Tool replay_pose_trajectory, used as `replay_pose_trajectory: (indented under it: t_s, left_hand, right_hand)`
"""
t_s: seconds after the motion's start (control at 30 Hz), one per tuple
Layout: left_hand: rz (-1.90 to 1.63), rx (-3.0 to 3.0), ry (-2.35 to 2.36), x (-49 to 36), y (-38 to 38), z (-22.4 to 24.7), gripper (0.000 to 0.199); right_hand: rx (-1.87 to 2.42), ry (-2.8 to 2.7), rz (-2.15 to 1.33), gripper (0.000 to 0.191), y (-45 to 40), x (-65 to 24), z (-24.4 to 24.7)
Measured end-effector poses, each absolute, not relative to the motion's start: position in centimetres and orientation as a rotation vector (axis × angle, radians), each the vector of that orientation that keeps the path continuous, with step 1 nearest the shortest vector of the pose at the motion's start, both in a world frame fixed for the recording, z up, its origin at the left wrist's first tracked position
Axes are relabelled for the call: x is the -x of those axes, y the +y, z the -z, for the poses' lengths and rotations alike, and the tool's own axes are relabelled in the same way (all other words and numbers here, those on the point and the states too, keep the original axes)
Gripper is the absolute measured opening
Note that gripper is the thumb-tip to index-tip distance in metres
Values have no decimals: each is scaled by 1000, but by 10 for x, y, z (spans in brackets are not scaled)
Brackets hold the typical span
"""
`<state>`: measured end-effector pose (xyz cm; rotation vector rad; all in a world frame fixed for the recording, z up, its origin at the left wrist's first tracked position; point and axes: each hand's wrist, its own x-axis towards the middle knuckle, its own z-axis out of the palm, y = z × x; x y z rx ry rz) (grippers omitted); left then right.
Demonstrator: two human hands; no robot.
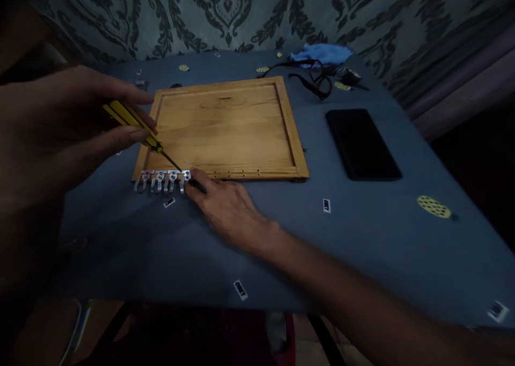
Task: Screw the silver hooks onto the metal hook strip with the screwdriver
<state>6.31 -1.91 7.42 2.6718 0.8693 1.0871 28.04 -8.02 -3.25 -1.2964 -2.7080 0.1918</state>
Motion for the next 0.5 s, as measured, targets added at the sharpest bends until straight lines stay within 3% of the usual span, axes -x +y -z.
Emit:
replay_pose_trajectory:
  t_s: [0.5]
  left_hand:
    - [-1082,-2648,859,-65,-14,-64,21]
  right_hand:
    - [1316,-2702,-216,59,-79,-278,31]
